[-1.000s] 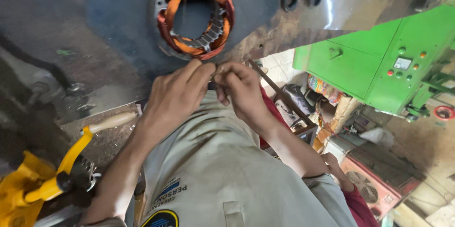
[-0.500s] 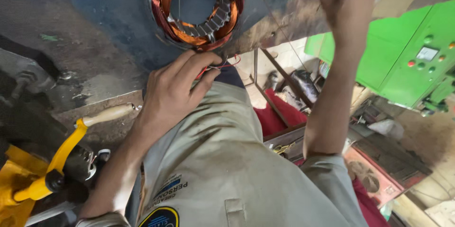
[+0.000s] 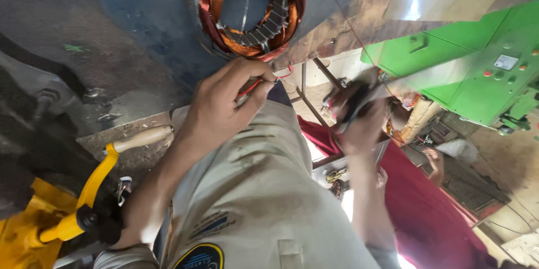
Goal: The person works on a circular copper-wound electrical component, likely a stator, by hand. They use scissors to cut red and black wires, then insert small wooden sticks into the slots of the component to secure the windings. The person repeats this process for multiple slots throughout the clip.
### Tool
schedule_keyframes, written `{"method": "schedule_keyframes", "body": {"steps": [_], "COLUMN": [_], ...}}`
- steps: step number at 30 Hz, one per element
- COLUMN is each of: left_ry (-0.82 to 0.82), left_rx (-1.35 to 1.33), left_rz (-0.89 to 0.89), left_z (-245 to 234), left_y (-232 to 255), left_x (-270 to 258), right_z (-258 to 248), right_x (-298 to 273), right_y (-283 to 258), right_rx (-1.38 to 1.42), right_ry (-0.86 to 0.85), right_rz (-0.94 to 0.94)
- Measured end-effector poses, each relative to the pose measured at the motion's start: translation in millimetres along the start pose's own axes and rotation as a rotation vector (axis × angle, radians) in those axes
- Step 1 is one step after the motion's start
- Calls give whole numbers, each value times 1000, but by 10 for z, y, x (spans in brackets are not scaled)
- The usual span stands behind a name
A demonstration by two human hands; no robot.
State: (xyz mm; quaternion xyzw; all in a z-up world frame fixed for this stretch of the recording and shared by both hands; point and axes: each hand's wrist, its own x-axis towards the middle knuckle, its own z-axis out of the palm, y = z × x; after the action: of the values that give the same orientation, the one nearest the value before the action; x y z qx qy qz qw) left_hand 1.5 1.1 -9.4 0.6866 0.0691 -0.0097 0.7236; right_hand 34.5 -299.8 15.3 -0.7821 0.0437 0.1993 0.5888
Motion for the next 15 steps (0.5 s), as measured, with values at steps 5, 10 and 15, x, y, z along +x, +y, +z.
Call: {"method": "schedule_keyframes", "body": {"steps": [5, 10, 15], "left_ry": [-22, -64, -100], "left_rx": [-71, -66, -36], "left_rz": [-92, -86, -110], "left_z": [1, -18, -29], "left_y": [-40, -64, -78], "left_x": [4, 1, -11], "right_z": [482, 752, 913], "right_x": [-694, -633, -490], "right_y": [287, 153, 141], "right_rx": [-535, -642, -786], "right_ry": [-233, -235, -172], "right_rz": [-13, 136, -17]}}
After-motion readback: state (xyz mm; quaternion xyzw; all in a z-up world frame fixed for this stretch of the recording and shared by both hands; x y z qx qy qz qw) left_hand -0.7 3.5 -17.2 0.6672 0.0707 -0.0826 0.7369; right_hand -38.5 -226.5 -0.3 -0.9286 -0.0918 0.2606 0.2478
